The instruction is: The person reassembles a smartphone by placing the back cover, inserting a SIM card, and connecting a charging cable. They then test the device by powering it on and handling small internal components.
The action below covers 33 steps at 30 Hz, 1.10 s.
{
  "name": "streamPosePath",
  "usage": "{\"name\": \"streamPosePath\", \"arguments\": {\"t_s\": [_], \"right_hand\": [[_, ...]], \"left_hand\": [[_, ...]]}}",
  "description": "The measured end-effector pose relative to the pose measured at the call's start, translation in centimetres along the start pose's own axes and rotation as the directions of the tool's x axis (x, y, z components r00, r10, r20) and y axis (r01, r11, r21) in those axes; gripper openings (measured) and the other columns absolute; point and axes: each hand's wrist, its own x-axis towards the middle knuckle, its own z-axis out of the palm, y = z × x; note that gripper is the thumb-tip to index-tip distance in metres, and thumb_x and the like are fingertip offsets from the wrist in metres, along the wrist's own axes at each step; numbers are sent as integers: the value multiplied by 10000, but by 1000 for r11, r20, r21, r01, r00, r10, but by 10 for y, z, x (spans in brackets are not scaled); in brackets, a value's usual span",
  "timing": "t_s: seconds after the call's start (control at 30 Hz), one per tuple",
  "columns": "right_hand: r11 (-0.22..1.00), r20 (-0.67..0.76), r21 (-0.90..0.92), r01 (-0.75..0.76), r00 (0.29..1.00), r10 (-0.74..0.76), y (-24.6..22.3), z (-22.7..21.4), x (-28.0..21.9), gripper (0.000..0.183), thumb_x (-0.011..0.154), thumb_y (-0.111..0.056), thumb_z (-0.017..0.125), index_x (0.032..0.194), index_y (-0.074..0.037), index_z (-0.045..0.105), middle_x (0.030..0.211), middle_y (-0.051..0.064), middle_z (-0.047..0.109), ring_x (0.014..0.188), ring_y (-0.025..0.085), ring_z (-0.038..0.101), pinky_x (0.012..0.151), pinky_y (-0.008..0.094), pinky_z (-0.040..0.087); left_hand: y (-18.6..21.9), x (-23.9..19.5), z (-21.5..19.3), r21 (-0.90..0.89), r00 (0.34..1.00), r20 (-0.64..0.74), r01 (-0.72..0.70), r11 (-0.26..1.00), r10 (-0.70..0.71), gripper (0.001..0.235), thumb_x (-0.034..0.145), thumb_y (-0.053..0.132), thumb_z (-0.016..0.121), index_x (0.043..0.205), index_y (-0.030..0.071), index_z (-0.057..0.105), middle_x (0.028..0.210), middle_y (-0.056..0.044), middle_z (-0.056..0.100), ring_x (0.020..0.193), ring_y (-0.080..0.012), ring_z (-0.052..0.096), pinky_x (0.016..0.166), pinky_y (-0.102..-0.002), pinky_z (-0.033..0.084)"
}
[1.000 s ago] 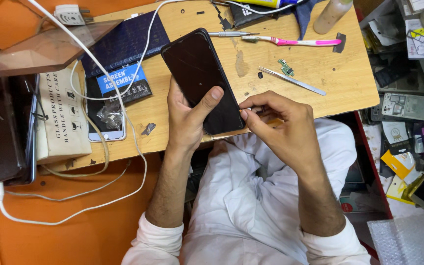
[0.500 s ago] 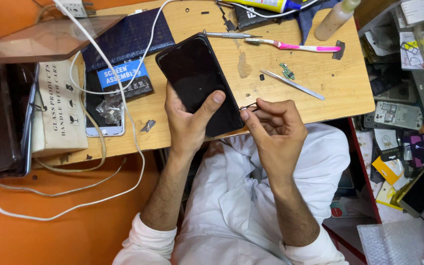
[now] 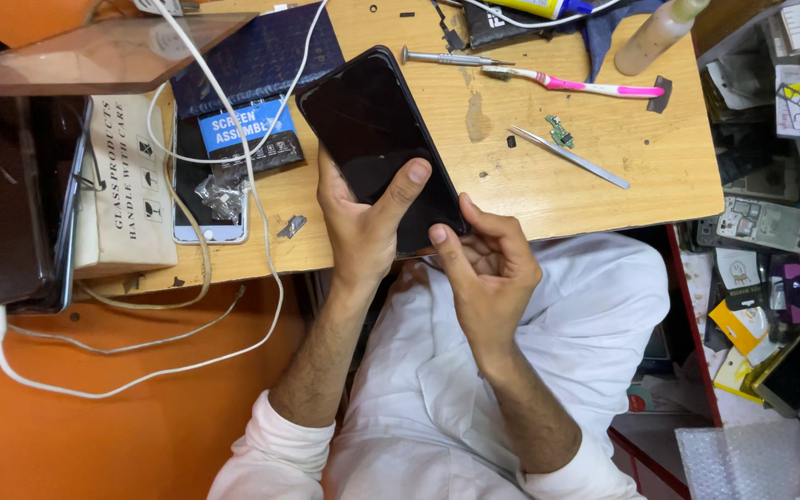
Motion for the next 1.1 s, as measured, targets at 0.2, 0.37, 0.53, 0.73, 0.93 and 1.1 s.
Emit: {"name": "streamPosePath", "arguments": {"t_s": [0.2, 0.37, 0.53, 0.73, 0.93, 1.1], "right_hand": [[999, 28, -12, 44, 999, -43, -7, -29, 24, 232, 987, 87, 762, 1200, 76, 671, 1050, 126, 723, 891, 80, 669, 828, 204, 553], [998, 151, 56, -20, 988, 11, -26, -70, 65, 207, 1017, 42, 740, 1199, 84, 652, 1075, 126, 729, 932, 93, 687, 869, 209, 559], [901, 272, 364, -235, 952, 139, -49, -91, 92, 503, 1095, -266, 601, 1434, 92, 500, 1184, 196, 723, 1016, 220, 732, 941, 343, 592], [928, 444, 357, 106, 855, -268, -21, -35, 65, 731, 1119, -370, 645, 1664, -193, 191, 1675, 165, 273, 1523, 275, 358, 1258, 474, 394], [830, 311, 558, -6, 929, -202, 11, 2, 68, 665, 1134, -461, 463, 1650, -137, 196, 1675, 256, 304, 1518, 345, 426, 1232, 508, 403], [609, 365, 749, -261, 930, -51, -1, -10, 94, 746, 1079, -493, 227, 1633, -2, 316, 1675, 246, 380, 1386, 332, 510, 1209, 544, 420]], "left_hand": [[-6, 5, -2, -282, 997, 52, 70, 957, -57, 537, 1059, 227, 697, 1479, -12, 461, 1390, -93, 614, 1282, -156, 602, 1158, -324, 490], [1, 10, -9, -447, 968, 187, 235, 863, -166, 465, 1144, 256, 593, 1487, 7, 401, 1255, -119, 595, 1146, -187, 653, 960, -338, 590], [13, 13, -1, -127, 908, 259, 369, 921, -328, 475, 1031, 209, 551, 1466, 138, 373, 1211, -77, 618, 851, -162, 700, 539, -328, 609], [13, 16, 0, -227, 836, 401, 487, 844, -375, 426, 1123, 330, 452, 1459, 72, 401, 835, -152, 645, 547, -189, 645, 444, -295, 523], [9, 5, 2, 8, 861, 425, 305, 952, -279, 540, 1092, 435, 419, 1464, 78, 259, 778, -116, 609, 514, -165, 594, 420, -250, 457], [-2, 3, 7, 77, 939, 250, 224, 972, -236, 554, 1116, 494, 348, 1449, 51, 345, 880, -106, 581, 665, -150, 631, 562, -254, 517]]}}
